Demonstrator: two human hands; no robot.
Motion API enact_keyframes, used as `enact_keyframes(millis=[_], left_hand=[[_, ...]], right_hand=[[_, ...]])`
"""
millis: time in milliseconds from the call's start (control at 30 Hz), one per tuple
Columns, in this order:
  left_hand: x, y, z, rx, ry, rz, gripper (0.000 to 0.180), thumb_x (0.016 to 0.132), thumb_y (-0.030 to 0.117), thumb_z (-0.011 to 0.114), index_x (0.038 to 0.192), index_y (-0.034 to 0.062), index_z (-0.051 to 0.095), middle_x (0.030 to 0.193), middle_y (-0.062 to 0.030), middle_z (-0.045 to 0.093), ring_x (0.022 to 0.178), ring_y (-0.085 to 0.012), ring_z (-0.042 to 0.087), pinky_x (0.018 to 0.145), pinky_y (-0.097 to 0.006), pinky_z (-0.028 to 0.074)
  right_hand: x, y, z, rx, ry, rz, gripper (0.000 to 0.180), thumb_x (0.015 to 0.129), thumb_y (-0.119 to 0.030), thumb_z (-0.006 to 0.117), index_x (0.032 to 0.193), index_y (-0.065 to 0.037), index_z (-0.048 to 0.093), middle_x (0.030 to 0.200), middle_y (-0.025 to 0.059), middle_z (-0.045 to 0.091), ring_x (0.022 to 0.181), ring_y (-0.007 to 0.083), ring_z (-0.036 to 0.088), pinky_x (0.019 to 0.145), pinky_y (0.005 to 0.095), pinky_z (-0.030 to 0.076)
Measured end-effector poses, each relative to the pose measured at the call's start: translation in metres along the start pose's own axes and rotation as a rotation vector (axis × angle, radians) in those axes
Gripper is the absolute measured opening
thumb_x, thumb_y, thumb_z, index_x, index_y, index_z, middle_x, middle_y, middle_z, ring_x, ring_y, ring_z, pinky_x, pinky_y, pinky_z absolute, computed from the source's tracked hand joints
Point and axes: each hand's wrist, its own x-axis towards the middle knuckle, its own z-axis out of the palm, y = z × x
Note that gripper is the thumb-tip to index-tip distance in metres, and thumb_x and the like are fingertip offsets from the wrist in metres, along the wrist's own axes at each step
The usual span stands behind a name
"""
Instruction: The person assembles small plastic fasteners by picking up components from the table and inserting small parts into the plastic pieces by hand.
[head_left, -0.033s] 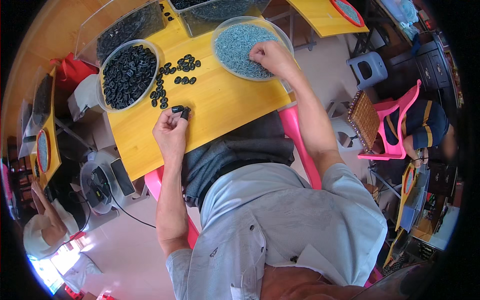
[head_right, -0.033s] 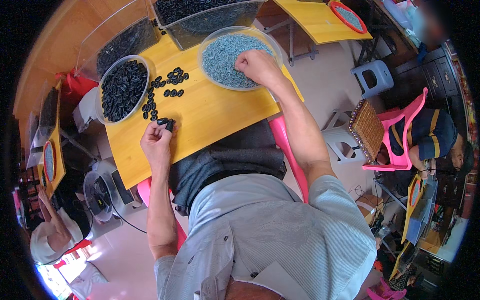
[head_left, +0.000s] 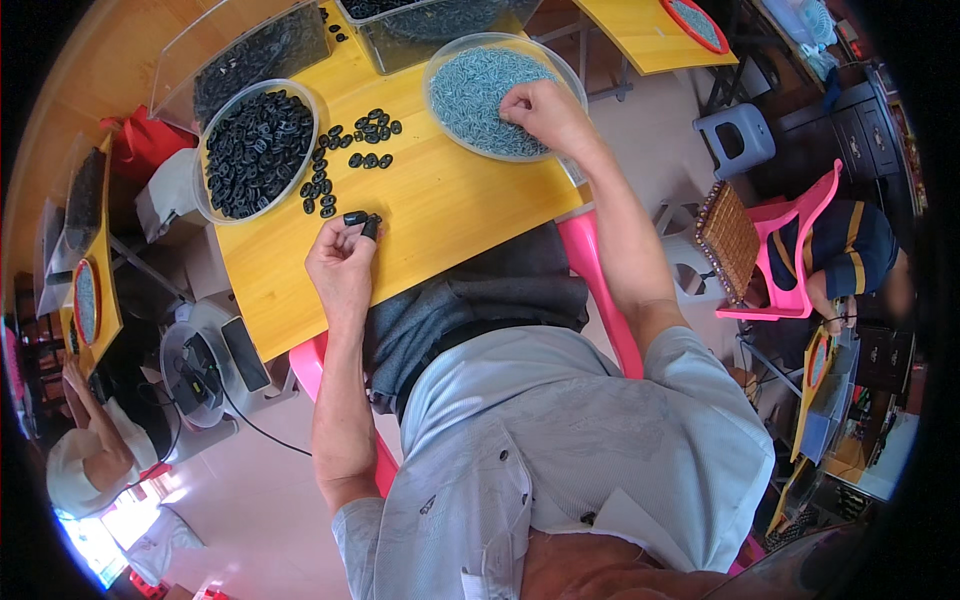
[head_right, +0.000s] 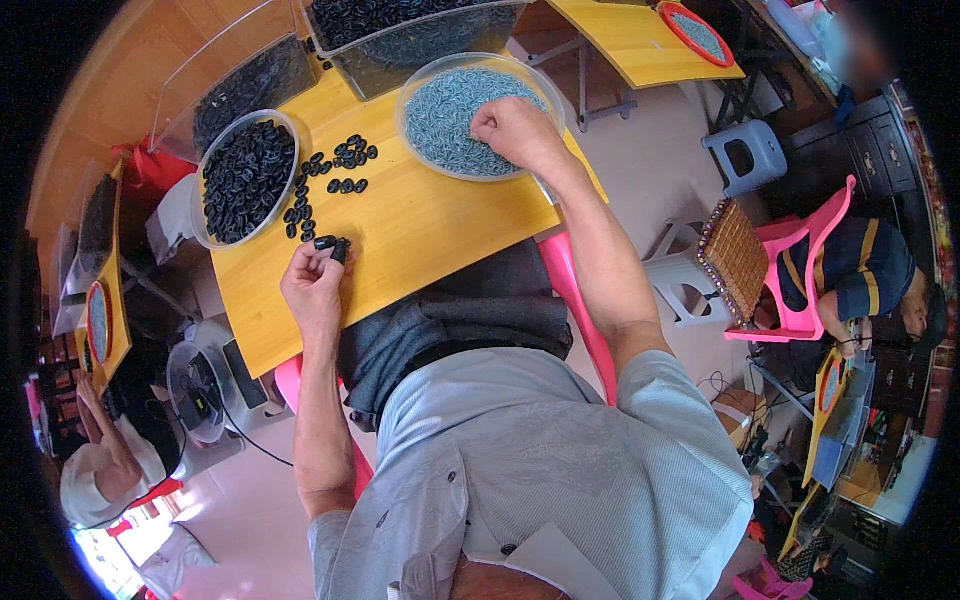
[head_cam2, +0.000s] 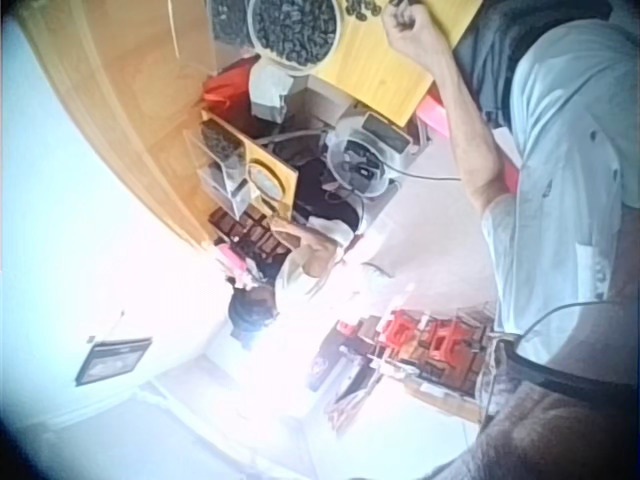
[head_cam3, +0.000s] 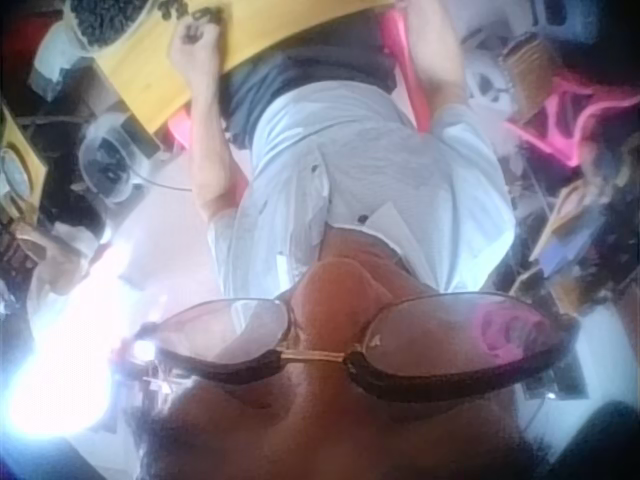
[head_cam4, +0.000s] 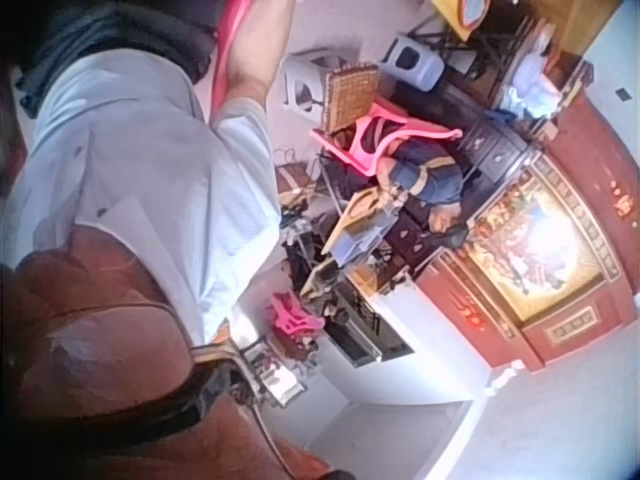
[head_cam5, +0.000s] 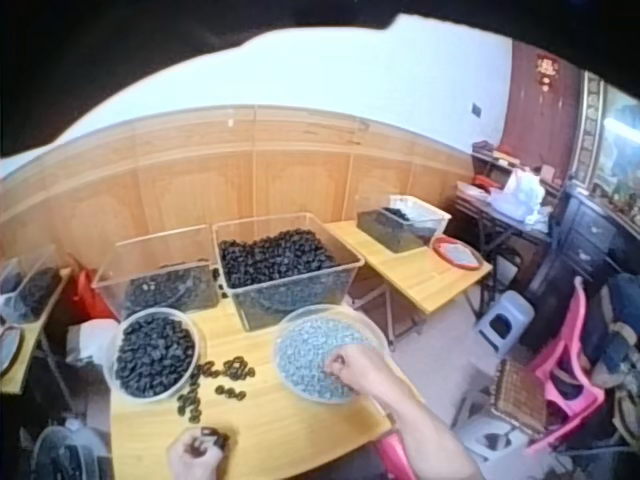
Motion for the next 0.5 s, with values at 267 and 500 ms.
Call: enact_keyframes(millis=[267, 500], left_hand=[[0.0, 0.003, 0.003, -0.011, 0.013, -0.015, 0.018, 0.088, -0.011, 0.058, 0.104, -0.0043, 0.062, 0.093, -0.0094, 0.07, 0.082, -0.0109, 0.067, 0.084, -0.028, 0.055], [0.0, 0.002, 0.005, 0.019, -0.016, -0.008, 0.019, 0.088, -0.01, 0.06, 0.106, -0.0043, 0.063, 0.094, -0.0096, 0.071, 0.083, -0.0103, 0.066, 0.083, -0.025, 0.053]], right_hand=[[0.0, 0.001, -0.003, 0.087, -0.003, 0.025, 0.011, 0.082, -0.008, 0.071, 0.091, -0.003, 0.073, 0.072, 0.0037, 0.067, 0.066, 0.0131, 0.061, 0.062, 0.0297, 0.048], [-0.003, 0.003, 0.014, -0.236, 0.107, -0.125, 0.013, 0.078, -0.01, 0.071, 0.089, -0.004, 0.07, 0.08, 0.0122, 0.069, 0.077, 0.0306, 0.066, 0.068, 0.04, 0.05]])
